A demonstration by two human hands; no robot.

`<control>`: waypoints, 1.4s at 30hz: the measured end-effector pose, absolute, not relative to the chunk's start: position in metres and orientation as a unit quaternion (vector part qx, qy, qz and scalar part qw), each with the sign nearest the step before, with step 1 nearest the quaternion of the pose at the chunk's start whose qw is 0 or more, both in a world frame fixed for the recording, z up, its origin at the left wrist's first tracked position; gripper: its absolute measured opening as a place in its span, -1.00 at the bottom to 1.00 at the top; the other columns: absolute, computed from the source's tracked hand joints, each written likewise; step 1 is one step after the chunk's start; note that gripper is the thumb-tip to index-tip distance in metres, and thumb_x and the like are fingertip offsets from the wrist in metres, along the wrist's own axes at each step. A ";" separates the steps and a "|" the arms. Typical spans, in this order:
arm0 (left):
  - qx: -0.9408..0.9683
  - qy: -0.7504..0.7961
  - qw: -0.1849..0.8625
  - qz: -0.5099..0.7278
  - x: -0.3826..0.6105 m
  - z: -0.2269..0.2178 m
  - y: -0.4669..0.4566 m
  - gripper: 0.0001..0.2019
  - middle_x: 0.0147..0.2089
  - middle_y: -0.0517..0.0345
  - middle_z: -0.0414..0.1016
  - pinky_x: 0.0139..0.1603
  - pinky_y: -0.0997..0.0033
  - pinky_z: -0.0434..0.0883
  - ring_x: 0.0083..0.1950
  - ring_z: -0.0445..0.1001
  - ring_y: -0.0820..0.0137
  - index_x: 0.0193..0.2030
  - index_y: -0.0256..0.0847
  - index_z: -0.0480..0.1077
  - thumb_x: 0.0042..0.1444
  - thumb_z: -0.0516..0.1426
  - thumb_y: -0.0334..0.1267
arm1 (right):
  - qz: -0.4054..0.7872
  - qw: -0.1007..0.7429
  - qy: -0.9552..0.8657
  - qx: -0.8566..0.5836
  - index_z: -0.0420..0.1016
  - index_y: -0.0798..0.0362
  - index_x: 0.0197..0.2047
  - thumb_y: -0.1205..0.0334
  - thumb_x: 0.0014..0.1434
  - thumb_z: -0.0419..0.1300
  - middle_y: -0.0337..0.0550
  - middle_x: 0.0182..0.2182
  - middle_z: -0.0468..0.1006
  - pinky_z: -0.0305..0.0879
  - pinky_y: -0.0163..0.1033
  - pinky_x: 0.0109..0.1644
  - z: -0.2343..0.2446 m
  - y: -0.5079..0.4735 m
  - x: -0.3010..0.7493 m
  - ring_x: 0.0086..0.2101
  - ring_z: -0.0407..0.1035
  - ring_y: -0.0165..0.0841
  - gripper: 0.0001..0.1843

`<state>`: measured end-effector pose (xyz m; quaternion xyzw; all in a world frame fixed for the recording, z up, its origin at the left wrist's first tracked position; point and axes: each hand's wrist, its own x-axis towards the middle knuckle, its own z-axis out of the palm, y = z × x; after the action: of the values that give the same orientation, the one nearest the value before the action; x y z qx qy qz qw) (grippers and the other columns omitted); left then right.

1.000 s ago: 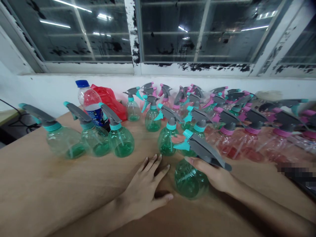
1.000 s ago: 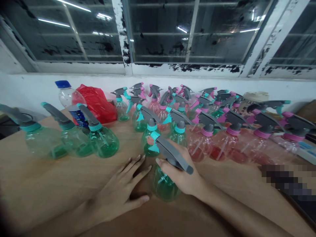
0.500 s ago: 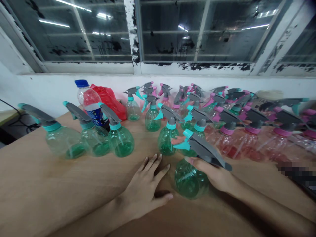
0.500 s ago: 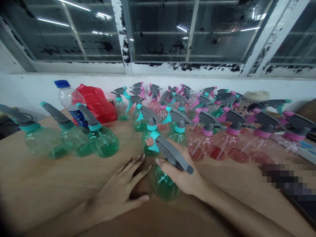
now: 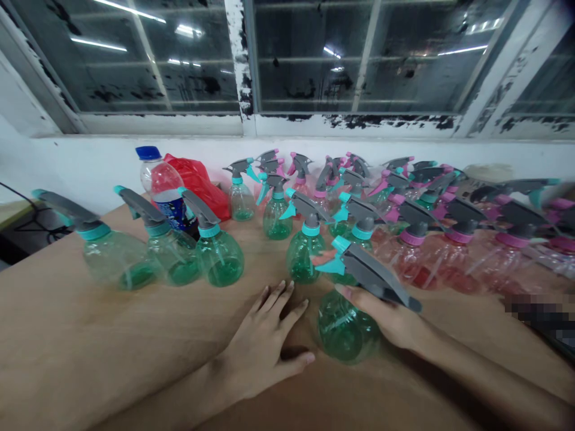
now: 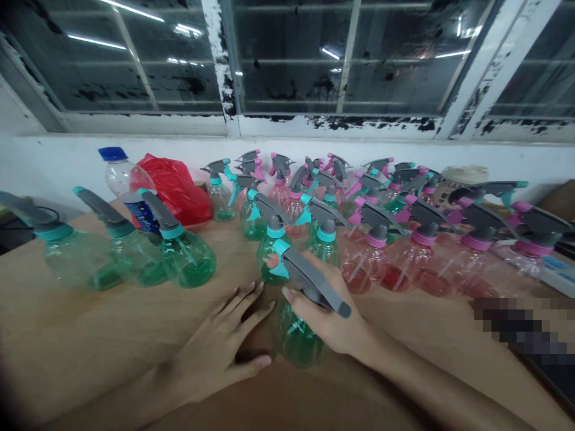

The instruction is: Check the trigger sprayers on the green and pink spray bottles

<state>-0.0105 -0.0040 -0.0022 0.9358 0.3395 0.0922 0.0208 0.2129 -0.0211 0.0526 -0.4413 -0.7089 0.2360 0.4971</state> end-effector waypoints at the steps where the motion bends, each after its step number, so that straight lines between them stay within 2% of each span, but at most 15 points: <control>1: 0.935 0.342 0.023 0.093 -0.010 -0.002 -0.004 -0.32 0.38 -0.14 -0.03 0.27 -0.09 0.04 0.37 -0.06 0.00 0.30 -0.22 0.14 0.15 0.08 0.16 | 0.245 0.495 -0.709 -0.438 0.44 -0.10 -0.16 0.28 0.09 0.12 -0.37 -0.64 0.27 0.24 -0.26 -0.56 0.053 -0.021 0.212 -0.61 0.21 -0.37 -0.78; 5: 0.929 0.351 0.035 0.112 -0.008 -0.002 -0.005 -0.29 0.36 -0.14 0.04 0.28 -0.07 0.02 0.36 -0.02 0.01 0.30 -0.27 0.12 0.16 0.06 0.18 | 0.272 0.504 -0.701 -0.424 0.39 -0.10 -0.05 0.30 0.09 0.11 -0.32 -0.50 0.40 0.27 -0.25 -0.52 0.053 -0.020 0.210 -0.56 0.27 -0.38 -0.68; 10: 0.918 0.354 0.067 0.165 -0.004 0.003 -0.010 -0.25 0.29 -0.19 0.15 0.23 -0.10 0.10 0.29 0.11 -0.01 0.30 -0.31 0.03 0.12 0.12 0.12 | 0.258 0.527 -0.692 -0.421 0.37 -0.11 -0.06 0.26 0.09 0.17 -0.33 -0.54 0.41 0.27 -0.25 -0.52 0.053 -0.021 0.202 -0.56 0.31 -0.37 -0.69; 14: 0.897 0.343 0.131 0.248 -0.004 0.015 -0.015 -0.36 0.14 -0.14 0.30 0.12 0.03 0.27 0.14 0.30 0.08 0.23 -0.26 0.07 0.13 0.14 0.04 | 0.254 0.541 -0.693 -0.404 0.35 -0.10 -0.06 0.27 0.10 0.17 -0.31 -0.50 0.44 0.29 -0.24 -0.44 0.053 -0.020 0.188 -0.45 0.37 -0.33 -0.71; 17: 0.882 0.336 0.149 0.295 -0.007 0.023 -0.017 -0.44 0.07 -0.05 0.33 0.06 0.11 0.32 0.08 0.34 0.14 0.19 -0.17 0.08 0.14 0.14 0.02 | 0.247 0.556 -0.693 -0.386 0.35 -0.07 -0.10 0.29 0.10 0.17 -0.30 -0.45 0.46 0.31 -0.23 -0.37 0.054 -0.015 0.172 -0.41 0.37 -0.34 -0.73; 21: 0.867 0.374 0.111 0.312 -0.017 0.028 -0.021 -0.40 0.06 -0.05 0.33 0.06 0.04 0.32 0.10 0.33 0.07 0.16 -0.15 0.11 0.08 0.16 0.09 | 0.228 0.583 -0.690 -0.364 0.34 -0.03 -0.11 0.31 0.07 0.18 -0.31 -0.43 0.48 0.33 -0.24 -0.34 0.056 -0.006 0.145 -0.44 0.35 -0.38 -0.72; 25: 0.848 0.410 0.075 0.328 -0.029 0.027 -0.021 -0.33 0.11 -0.08 0.30 0.08 0.03 0.31 0.15 0.29 0.06 0.20 -0.18 0.08 0.06 0.16 0.14 | 0.199 0.596 -0.685 -0.367 0.36 -0.01 -0.11 0.19 0.05 0.23 -0.25 -0.37 0.53 0.35 -0.21 -0.29 0.058 0.001 0.119 -0.42 0.39 -0.36 -0.69; 28: 0.844 0.422 0.040 0.328 -0.036 0.029 -0.020 -0.38 0.07 -0.10 0.33 0.06 0.03 0.32 0.11 0.31 0.06 0.17 -0.23 0.10 0.09 0.15 0.09 | 0.185 0.600 -0.675 -0.386 0.38 0.00 -0.10 0.07 0.00 0.29 -0.19 -0.33 0.56 0.36 -0.16 -0.22 0.059 0.004 0.106 -0.37 0.42 -0.31 -0.60; 31: 0.848 0.434 -0.013 0.305 -0.039 0.034 -0.020 -0.44 0.00 -0.12 0.37 0.00 -0.01 0.33 0.03 0.35 0.03 0.09 -0.30 0.19 0.08 0.16 0.03 | 0.174 0.595 -0.679 -0.393 0.38 0.00 -0.04 0.04 -0.02 0.31 -0.13 -0.23 0.58 0.35 -0.09 -0.12 0.061 0.006 0.103 -0.27 0.43 -0.26 -0.52; 34: 0.847 0.448 -0.054 0.282 -0.041 0.042 -0.020 -0.52 -0.11 -0.05 0.39 -0.07 0.01 0.36 -0.06 0.38 0.04 0.00 -0.28 0.27 0.08 0.18 0.03 | 0.160 0.578 -0.715 -0.359 0.31 -0.01 0.08 0.05 0.05 0.24 -0.08 -0.06 0.53 0.32 -0.04 0.00 0.063 0.005 0.111 -0.10 0.41 -0.22 -0.47; 36: 0.845 0.454 -0.079 0.270 -0.043 0.047 -0.018 -0.53 -0.11 -0.02 0.37 -0.08 0.06 0.37 -0.06 0.37 0.08 0.00 -0.26 0.29 0.09 0.18 0.03 | 0.114 0.567 -0.739 -0.345 0.28 0.02 0.13 0.04 0.16 0.14 -0.05 -0.01 0.51 0.32 -0.06 0.02 0.066 0.005 0.122 -0.05 0.40 -0.24 -0.51; 39: 0.843 0.462 -0.115 0.250 -0.045 0.053 -0.012 -0.51 -0.07 -0.02 0.34 -0.05 0.14 0.36 -0.04 0.35 0.12 0.02 -0.27 0.31 0.08 0.21 0.04 | -0.011 0.563 -0.728 -0.391 0.41 0.03 -0.03 0.07 0.25 0.05 -0.07 -0.16 0.56 0.34 -0.10 -0.07 0.079 0.008 0.140 -0.15 0.44 -0.27 -0.69; 42: 0.840 0.472 -0.128 0.233 -0.043 0.058 -0.001 -0.52 -0.11 -0.01 0.37 -0.05 0.15 0.34 -0.04 0.36 0.12 -0.01 -0.29 0.35 0.08 0.22 0.04 | -0.084 0.542 -0.716 -0.432 0.51 0.08 -0.19 0.10 0.19 0.14 0.00 -0.24 0.56 0.21 0.04 -0.02 0.096 0.019 0.156 -0.16 0.39 -0.13 -0.75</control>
<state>-0.0431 -0.0013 0.0579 0.8401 0.4724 0.2334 -0.1285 0.1561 0.0188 0.0959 -0.4315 -0.7164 -0.0842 0.5417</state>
